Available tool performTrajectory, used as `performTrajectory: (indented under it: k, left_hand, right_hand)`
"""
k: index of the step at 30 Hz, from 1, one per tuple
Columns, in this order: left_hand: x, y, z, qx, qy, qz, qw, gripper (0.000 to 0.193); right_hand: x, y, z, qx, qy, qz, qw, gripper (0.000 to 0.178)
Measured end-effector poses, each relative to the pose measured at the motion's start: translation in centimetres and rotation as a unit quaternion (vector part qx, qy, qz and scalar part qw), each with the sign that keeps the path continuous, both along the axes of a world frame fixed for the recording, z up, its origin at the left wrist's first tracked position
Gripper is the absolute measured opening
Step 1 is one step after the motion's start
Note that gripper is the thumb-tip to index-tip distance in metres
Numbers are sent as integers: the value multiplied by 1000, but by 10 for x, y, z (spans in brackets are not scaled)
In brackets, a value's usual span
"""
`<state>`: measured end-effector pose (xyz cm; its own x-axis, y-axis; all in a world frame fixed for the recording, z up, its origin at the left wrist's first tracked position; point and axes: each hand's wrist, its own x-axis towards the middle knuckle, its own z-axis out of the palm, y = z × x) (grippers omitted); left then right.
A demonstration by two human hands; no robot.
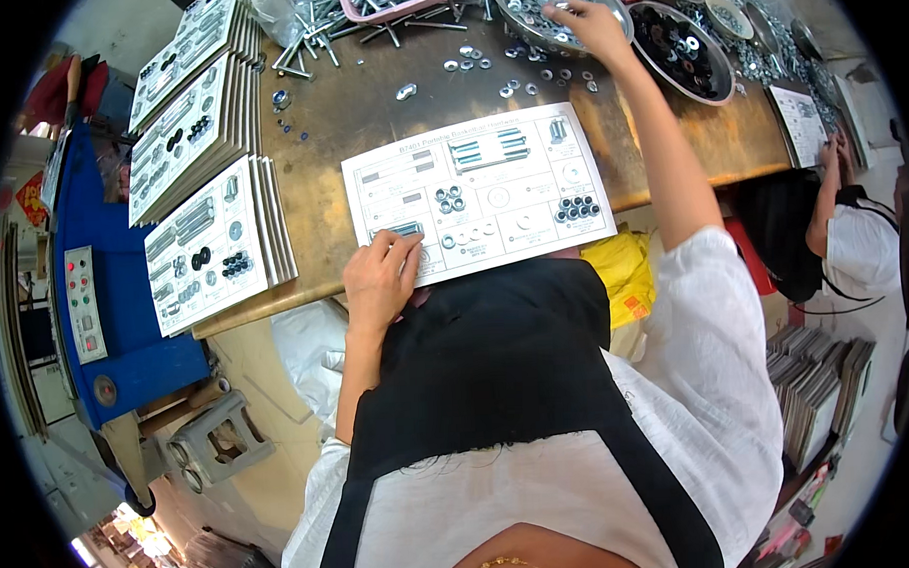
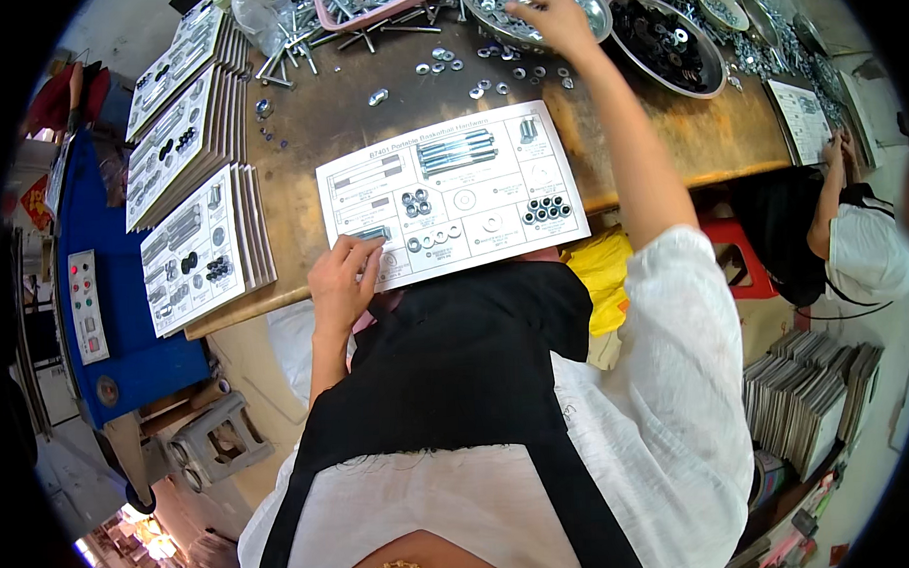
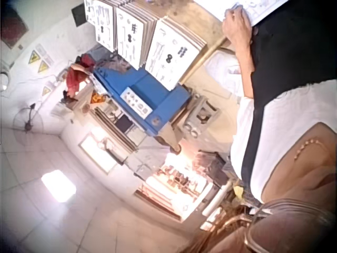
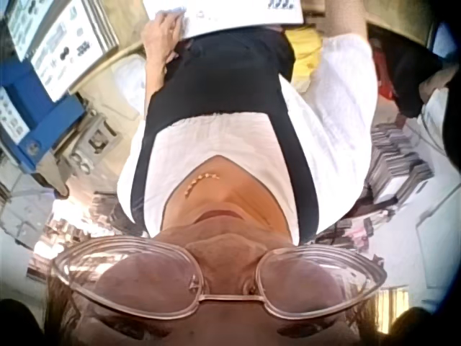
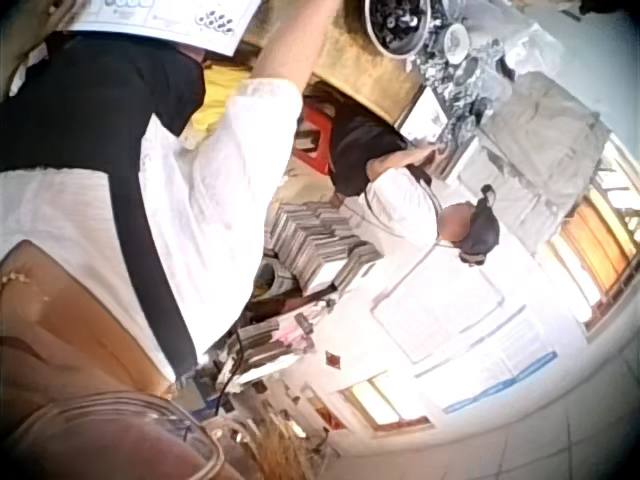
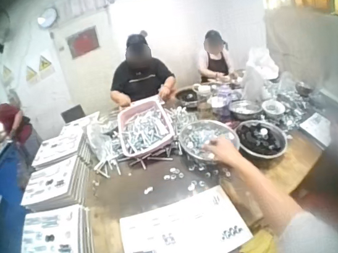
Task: The person assembles fasteners by hand, picking up bolts, nuts, and washers from a table and screwing them together. The person places the assembled fasteners onto a printed instruction sheet and stacks completed sheets on the table.
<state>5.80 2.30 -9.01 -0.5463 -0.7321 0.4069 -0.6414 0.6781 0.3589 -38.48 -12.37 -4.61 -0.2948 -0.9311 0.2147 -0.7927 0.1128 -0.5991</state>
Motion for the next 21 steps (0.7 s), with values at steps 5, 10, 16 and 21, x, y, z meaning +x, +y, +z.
performTrajectory:
  k: [5, 10, 16, 21]
  left_hand:
    - [12, 3, -2, 28, -7, 16, 999, 9]
    - [29, 0, -8, 108, 72, 47, 990, 10]
    - [-23, -65, 39, 93, 91, -67, 989, 11]
    - [-50, -139, 50, 104, 83, -45, 990, 16]
  right_hand:
    - [-25, -41, -34, -146, 217, -18, 965, 49]
    - [94, -40, -37, -135, 63, 163, 975, 28]
    - [108, -120, -108, -99, 179, 55, 977, 33]
    - [121, -134, -114, -13, 134, -4, 991, 28]
